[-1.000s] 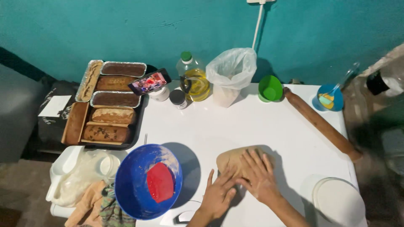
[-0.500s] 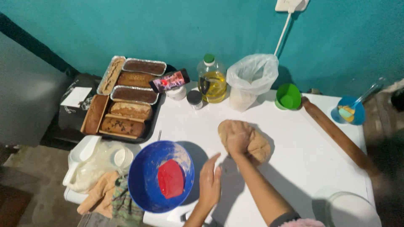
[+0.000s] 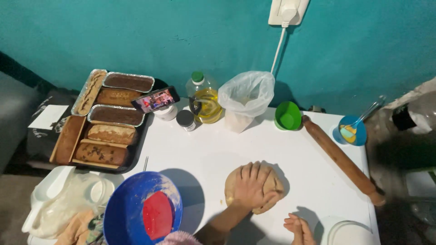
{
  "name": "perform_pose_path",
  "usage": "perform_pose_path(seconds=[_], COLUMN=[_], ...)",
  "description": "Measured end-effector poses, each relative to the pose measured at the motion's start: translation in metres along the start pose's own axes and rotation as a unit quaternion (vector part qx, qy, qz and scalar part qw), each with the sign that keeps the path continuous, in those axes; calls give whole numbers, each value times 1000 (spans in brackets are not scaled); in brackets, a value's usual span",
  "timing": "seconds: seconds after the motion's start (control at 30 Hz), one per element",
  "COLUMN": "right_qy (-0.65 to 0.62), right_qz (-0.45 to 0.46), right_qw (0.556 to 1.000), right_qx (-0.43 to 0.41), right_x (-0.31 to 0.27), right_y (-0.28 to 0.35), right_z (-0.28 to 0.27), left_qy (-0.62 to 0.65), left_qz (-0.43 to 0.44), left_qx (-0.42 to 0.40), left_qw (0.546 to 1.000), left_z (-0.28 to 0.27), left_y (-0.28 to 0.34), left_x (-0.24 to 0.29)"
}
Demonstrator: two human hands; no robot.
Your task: Kneading a large piece of dough on a white table in a kitchen setting.
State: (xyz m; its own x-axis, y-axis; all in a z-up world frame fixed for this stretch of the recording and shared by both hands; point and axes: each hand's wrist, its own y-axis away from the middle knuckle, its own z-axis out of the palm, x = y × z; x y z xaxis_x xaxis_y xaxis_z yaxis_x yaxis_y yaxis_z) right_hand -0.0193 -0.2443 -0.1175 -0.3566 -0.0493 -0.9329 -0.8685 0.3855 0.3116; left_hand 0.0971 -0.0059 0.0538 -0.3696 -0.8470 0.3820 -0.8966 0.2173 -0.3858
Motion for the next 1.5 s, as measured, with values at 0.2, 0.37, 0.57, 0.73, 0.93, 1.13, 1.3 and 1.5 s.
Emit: perform_pose_path(seconds=[0.2, 0.37, 0.57, 0.73, 0.93, 1.13, 1.3, 1.5], right_qy=[-45, 175, 449, 495, 333, 167, 147, 82], right_qz=[-79, -288, -534, -534, -235, -432, -296, -148], right_qw=[995, 941, 650, 615, 877, 843, 898, 980], right_qx=[-31, -15, -302, -302, -254, -273, -291, -104], right_x=[-83, -171, -234, -236, -275, -225, -34, 127], right_y=[51, 73, 57, 34, -15, 26, -19, -35], right_z=[17, 21, 95, 193, 248, 130, -11, -122], left_qy=[36, 159, 261, 250, 279, 147, 123, -21], left_qz=[-218, -72, -58, -163, -182, -112, -69, 14], left_qx=[-161, 30, -129, -4, 65, 44, -26, 15], left_qw=[962, 984, 955, 954, 941, 982, 990, 1000], left_z=[40, -13, -76, -44, -115, -127, -32, 47], left_y=[-67, 25, 143, 170, 108, 58, 83, 33], left_x=[-45, -4, -28, -49, -42, -27, 15, 19])
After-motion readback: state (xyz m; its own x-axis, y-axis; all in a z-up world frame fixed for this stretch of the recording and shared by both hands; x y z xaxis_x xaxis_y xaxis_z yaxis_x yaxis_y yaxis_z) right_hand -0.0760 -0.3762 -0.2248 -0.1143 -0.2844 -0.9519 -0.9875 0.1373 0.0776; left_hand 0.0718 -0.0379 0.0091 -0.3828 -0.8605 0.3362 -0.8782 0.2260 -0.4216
